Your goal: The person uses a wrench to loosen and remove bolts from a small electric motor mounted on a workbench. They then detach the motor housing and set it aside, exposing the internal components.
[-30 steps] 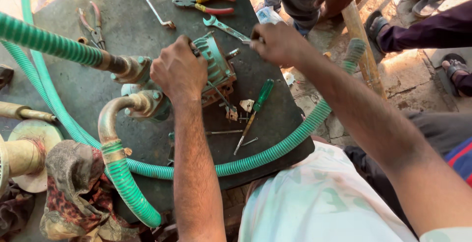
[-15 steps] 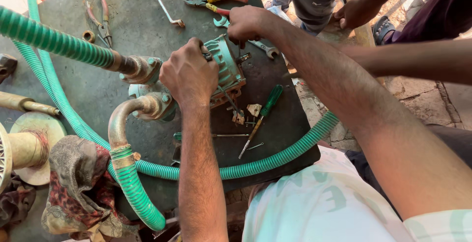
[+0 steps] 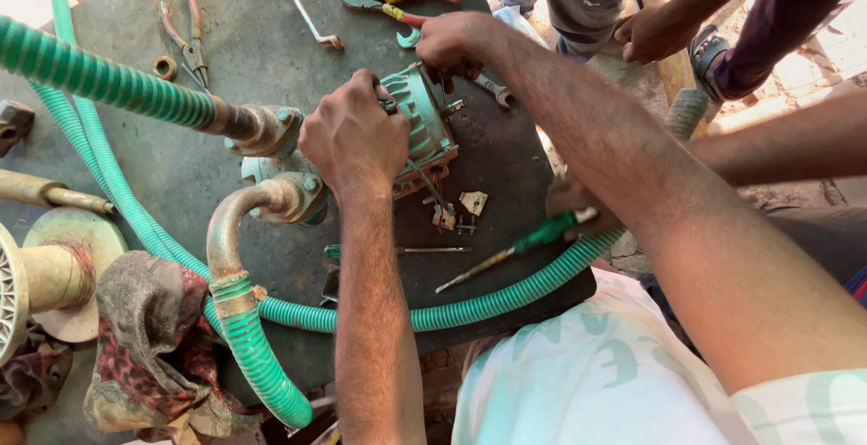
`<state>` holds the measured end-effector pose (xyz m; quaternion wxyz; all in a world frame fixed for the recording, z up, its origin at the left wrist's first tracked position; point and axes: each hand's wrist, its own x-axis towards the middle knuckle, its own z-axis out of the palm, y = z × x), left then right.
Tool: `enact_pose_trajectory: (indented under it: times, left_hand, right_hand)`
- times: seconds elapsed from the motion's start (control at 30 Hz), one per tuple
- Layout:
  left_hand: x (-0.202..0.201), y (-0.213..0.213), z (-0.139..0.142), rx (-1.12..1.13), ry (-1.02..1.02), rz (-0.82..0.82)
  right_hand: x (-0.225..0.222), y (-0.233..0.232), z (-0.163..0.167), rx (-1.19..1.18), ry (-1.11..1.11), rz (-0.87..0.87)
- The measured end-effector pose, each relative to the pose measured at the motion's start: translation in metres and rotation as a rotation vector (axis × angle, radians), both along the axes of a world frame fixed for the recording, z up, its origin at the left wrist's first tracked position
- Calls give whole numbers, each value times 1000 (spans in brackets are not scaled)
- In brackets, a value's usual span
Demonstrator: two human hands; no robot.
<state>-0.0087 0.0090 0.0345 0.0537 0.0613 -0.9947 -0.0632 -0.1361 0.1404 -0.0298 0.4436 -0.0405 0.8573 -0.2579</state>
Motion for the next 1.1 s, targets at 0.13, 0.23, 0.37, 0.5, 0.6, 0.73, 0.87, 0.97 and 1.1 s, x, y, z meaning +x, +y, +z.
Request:
enact_pose_trajectory:
  times: [0.13, 0.23, 0.37, 0.5, 0.6, 0.73, 0.87, 0.97, 1.1]
  left_hand:
    - [0, -1, 0, -6, -2, -8]
    - [0, -3, -2, 10, -18, -3]
    - [-3, -3, -10, -30, -1, -5]
    - [-6, -4, -18, -49, 13, 7]
    - [-4, -3, -20, -74, 65, -11]
    - [-1, -1, -16, -74, 96, -10]
    - [0, 1, -8, -66, 56, 9]
    - [1, 1, -5, -58, 23, 13]
    - [-1, -1, -10, -81, 39, 12]
  right_hand:
    - [7, 7, -2, -84, 57, -3]
    - [16, 25, -8, -34, 251, 165]
    - [26, 44, -18, 10, 542, 271]
    - [36, 49, -23, 11, 560, 291]
    - [48, 52, -27, -86, 690, 305]
    - [70, 59, -32, -162, 690, 233]
    - [80, 67, -43, -273, 733, 158]
    - [75, 71, -53, -335, 762, 233]
    - [86, 75, -61, -322, 725, 220]
